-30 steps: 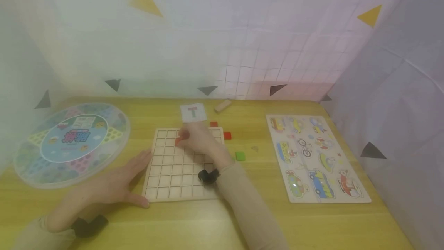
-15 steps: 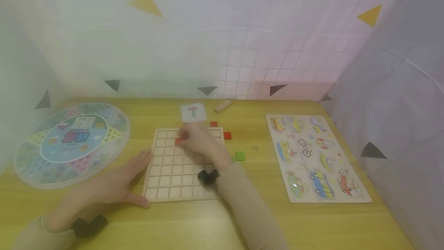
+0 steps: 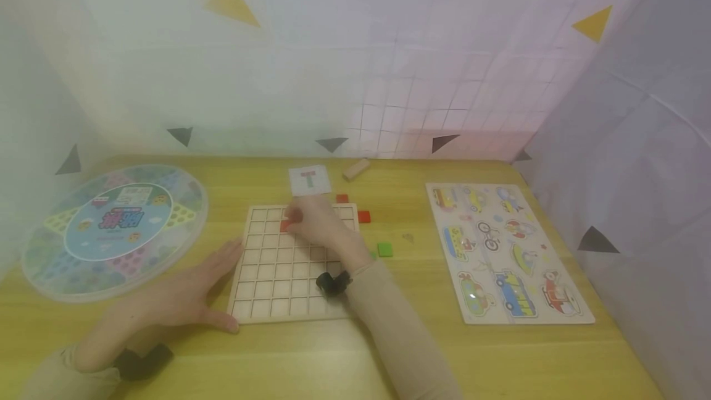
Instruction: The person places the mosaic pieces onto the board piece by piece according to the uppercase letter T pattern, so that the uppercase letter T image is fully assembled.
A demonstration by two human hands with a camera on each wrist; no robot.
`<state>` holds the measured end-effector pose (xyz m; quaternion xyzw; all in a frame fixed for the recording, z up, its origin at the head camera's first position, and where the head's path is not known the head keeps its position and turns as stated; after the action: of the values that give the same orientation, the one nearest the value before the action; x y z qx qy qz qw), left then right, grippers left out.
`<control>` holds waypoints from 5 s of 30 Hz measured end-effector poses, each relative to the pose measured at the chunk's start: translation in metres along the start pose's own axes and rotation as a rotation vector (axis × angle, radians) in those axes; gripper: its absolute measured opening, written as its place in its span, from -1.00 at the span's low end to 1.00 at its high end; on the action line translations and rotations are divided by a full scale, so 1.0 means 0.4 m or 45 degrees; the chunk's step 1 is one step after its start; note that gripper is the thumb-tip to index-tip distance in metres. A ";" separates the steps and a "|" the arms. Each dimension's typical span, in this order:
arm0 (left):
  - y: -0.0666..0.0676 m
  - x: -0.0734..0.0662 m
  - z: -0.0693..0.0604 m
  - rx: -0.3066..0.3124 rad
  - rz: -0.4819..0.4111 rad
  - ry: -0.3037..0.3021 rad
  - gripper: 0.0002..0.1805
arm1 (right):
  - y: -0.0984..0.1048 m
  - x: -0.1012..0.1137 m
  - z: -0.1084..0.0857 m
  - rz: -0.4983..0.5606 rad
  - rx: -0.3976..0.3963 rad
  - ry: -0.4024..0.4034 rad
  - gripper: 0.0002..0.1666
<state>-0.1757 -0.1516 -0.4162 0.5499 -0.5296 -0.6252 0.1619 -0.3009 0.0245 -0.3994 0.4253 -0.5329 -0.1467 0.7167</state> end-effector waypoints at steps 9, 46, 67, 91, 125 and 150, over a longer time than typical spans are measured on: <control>0.000 -0.001 0.000 -0.001 -0.008 -0.007 0.47 | 0.001 -0.002 -0.001 0.014 0.015 -0.016 -0.74; 0.003 -0.006 -0.001 0.006 -0.006 -0.004 0.47 | 0.050 0.001 -0.020 0.159 -0.036 -0.020 -0.68; 0.001 -0.006 -0.002 0.001 -0.006 -0.006 0.49 | 0.242 -0.080 -0.103 0.191 -0.238 0.005 -0.66; -0.002 0.002 -0.002 0.000 -0.001 0.005 0.50 | 0.292 -0.207 -0.139 0.045 -0.250 -0.247 -0.59; 0.002 -0.006 -0.002 0.010 -0.032 0.007 0.48 | 0.228 -0.278 -0.133 0.106 -0.111 -0.356 -0.57; 0.002 -0.004 -0.002 0.000 -0.014 -0.009 0.47 | 0.221 -0.290 -0.132 0.031 -0.078 -0.395 -0.61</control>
<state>-0.1747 -0.1508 -0.4147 0.5507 -0.5270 -0.6281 0.1566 -0.3207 0.1780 -0.4093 0.3689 -0.6374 -0.2181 0.6403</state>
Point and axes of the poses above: each hand's wrist, its own z-axis towards the middle knuckle, its own y-axis out of the back of the hand, x = y × z, the point moved 8 cm from there along z, towards the middle knuckle, and after that the axes turned 5 degrees about -x, right-handed, at the moved point
